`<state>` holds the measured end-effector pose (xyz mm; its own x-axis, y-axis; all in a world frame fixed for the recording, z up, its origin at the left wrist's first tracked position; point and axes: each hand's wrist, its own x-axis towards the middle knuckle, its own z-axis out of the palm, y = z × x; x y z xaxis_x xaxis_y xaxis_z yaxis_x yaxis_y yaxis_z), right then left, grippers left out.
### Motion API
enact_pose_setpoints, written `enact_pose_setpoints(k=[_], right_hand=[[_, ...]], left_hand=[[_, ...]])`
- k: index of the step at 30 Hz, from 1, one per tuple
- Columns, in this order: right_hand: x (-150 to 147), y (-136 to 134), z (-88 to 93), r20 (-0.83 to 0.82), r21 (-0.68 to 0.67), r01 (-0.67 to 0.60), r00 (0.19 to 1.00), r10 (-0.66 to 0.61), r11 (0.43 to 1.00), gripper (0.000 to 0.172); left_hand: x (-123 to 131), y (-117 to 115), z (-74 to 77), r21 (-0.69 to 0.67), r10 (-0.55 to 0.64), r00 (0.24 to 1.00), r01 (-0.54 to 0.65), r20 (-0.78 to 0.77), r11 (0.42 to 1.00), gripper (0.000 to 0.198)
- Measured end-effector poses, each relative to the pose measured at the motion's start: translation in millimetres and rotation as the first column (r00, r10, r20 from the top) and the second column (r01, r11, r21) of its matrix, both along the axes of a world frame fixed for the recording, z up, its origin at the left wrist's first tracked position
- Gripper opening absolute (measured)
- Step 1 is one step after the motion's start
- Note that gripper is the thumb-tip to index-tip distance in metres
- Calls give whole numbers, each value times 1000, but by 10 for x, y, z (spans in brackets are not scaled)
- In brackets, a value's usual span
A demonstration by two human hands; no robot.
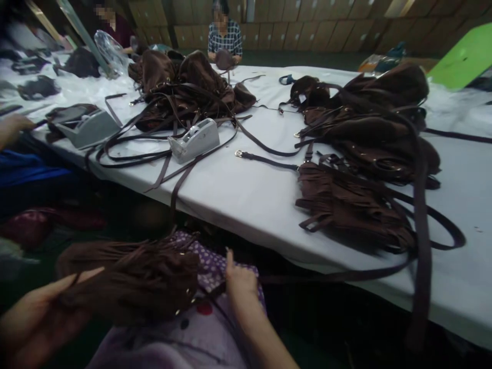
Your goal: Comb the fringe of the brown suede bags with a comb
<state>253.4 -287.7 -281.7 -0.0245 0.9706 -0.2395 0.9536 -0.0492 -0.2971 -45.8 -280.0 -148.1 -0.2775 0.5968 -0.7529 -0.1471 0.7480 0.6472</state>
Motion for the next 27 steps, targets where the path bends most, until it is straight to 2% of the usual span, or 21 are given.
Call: enact_pose_setpoints(k=[2, 3, 5, 6, 7, 8, 10, 11, 12, 13, 16, 19, 21, 25, 27], right_hand=[[363, -66, -65, -28, -36, 229, 973, -230, 973, 51], [472, -122, -19, -79, -31, 314, 946, -315, 949, 50], [492, -237, 217, -252, 10, 418, 880, -402, 908, 51], [406, -279, 378, -342, 46, 420, 859, -381, 906, 52], [272, -303, 538, -432, 111, 384, 849, -303, 917, 54], [111, -310, 671, -482, 211, 297, 860, -165, 931, 56], [-196, -282, 784, -408, 400, 21, 899, 158, 916, 64], [-299, -257, 749, -305, 421, -122, 914, 267, 899, 69], [-351, -233, 657, -193, 379, -226, 929, 315, 897, 72], [-350, -214, 522, -87, 288, -271, 948, 307, 918, 74], [-115, -213, 30, 154, -17, -171, 973, 172, 985, 72], [151, -278, -286, 221, -111, -85, 969, 108, 990, 75], [205, -303, -338, 217, -117, -52, 973, 77, 992, 77], [126, -257, -314, 203, -142, 20, 979, 9, 990, 78], [174, -223, -346, 140, -178, 107, 987, -82, 978, 77]], left_hand=[[20, 56, 47, -12, 132, 991, -132, 25, 991, 23], [91, 81, 81, -4, 153, 987, -153, 41, 988, 30], [323, 120, 153, 49, 116, 991, -120, 72, 992, 51], [455, 135, 183, 86, 94, 991, -102, 94, 991, 63], [578, 146, 203, 120, 76, 990, -91, 117, 989, 72], [680, 152, 210, 147, 58, 988, -79, 143, 986, 79], [798, 145, 180, 157, 33, 982, -63, 187, 986, 83], [816, 130, 145, 156, 27, 981, -58, 192, 986, 83], [811, 106, 101, 152, 26, 984, -54, 177, 987, 82], [791, 74, 51, 146, 31, 989, -53, 145, 988, 82], [696, -53, -97, 103, 52, 998, -55, 27, 993, 80], [633, -182, -202, 18, 48, 999, -48, -25, 999, 71], [625, -240, -245, -3, 34, 999, -34, -41, 999, 68], [635, -275, -279, 3, 39, 998, -39, -40, 999, 70], [604, -271, -265, -24, 61, 998, -62, -26, 998, 75]])
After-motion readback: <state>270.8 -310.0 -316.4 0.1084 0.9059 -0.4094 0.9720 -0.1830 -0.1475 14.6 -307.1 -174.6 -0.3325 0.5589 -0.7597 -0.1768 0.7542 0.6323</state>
